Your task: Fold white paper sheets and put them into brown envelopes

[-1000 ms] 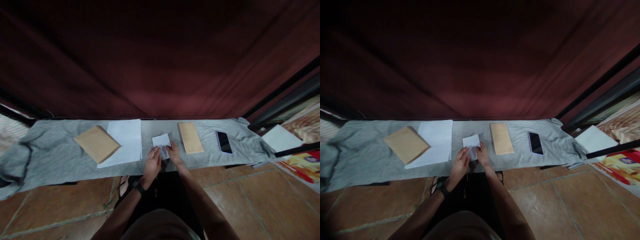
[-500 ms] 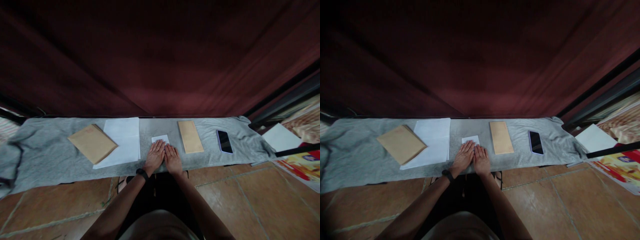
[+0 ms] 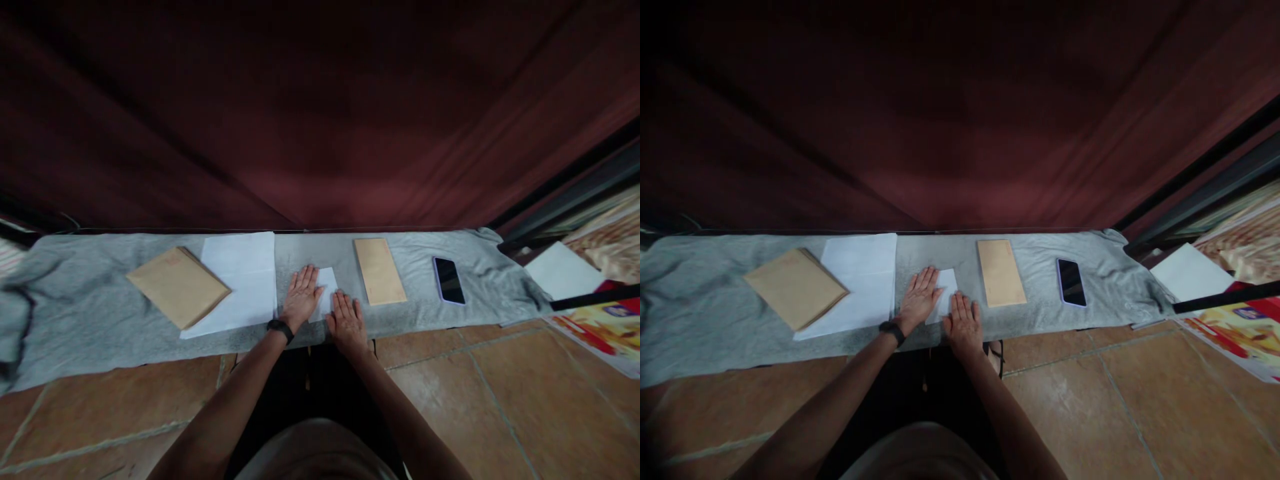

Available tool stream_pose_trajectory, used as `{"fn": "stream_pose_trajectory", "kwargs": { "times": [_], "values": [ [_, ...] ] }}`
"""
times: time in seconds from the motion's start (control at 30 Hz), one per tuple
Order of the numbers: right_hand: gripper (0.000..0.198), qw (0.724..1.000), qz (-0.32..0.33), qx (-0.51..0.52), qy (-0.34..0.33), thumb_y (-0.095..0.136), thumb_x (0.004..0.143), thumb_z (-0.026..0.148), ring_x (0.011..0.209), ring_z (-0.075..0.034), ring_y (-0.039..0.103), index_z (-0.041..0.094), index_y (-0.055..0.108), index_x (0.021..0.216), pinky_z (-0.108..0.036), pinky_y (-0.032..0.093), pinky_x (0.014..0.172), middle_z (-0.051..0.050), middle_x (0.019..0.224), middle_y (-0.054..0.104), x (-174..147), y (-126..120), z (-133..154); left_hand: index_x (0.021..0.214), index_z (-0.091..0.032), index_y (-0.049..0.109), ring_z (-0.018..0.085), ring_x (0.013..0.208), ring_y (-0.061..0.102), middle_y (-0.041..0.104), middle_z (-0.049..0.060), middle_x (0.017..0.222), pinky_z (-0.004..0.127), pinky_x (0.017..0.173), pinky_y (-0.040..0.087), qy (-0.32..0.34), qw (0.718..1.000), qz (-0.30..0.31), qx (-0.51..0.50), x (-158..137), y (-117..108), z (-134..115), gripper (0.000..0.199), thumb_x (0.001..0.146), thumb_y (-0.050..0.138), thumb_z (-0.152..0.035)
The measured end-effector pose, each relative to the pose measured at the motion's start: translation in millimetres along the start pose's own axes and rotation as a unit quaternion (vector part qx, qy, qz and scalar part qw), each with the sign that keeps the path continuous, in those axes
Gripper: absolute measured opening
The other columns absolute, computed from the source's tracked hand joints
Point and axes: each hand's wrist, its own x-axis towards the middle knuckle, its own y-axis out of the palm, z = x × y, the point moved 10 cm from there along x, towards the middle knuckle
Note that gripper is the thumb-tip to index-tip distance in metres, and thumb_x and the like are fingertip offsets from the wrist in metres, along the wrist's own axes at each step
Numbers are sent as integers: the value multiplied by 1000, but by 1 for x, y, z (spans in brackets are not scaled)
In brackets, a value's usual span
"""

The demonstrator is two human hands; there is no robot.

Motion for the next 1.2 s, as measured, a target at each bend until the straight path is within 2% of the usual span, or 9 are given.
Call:
{"fn": "stream_pose_trajectory", "kwargs": {
  "times": [0.1, 0.27, 0.5, 0.63, 0.9, 1.2],
  "values": [
    [56, 1000, -3, 2, -8, 39, 105, 36, 145, -29, 40, 13, 34, 156, -52, 21, 122, -13, 158, 40, -7, -3, 0, 154, -17, 38, 27, 153, 25, 37, 10, 161, 53, 125, 16, 19, 1000, -5, -2, 0, -2, -11, 57, 102, 32, -38],
    [53, 1000, -7, 9, -9, 37, 104, 28, 145, -28, 41, 14, 37, 155, -52, 21, 123, -13, 156, 44, -11, -5, -1, 153, -18, 41, 23, 153, 25, 38, 6, 161, 48, 126, 17, 115, 993, 15, -20, -7, 3, -45, 53, 101, 34, -30],
    [50, 999, -20, 24, -19, 39, 103, 27, 144, -26, 42, 11, 43, 151, -48, 25, 123, -14, 153, 49, -22, -6, -6, 152, -19, 41, 23, 152, 27, 38, 5, 161, 48, 126, 16, 124, 991, 38, -23, 4, 10, -48, 53, 102, 33, -33],
    [47, 997, -45, 58, -36, 38, 102, 20, 141, -24, 45, 12, 46, 147, -48, 30, 121, -14, 147, 55, -27, -8, -11, 153, -17, 39, 22, 153, 25, 36, 6, 162, 48, 127, 15, 130, 991, 35, -19, 4, 12, -50, 53, 103, 32, -34],
    [48, 984, -105, 135, -58, 35, 95, 7, 132, -24, 53, 16, 50, 140, -53, 38, 116, -15, 134, 63, -29, -15, -19, 153, -20, 40, 23, 153, 24, 36, 3, 162, 49, 127, 16, 182, 982, 46, 17, -31, 11, -70, 52, 105, 29, -35],
    [43, 979, -103, 166, -51, 38, 94, 8, 128, -23, 55, 18, 54, 133, -53, 36, 117, -12, 132, 63, -29, -14, -22, 154, -17, 37, 21, 153, 25, 36, 5, 162, 46, 126, 19, 208, 977, 41, 21, -68, 6, -84, 54, 105, 32, -38]
  ]
}}
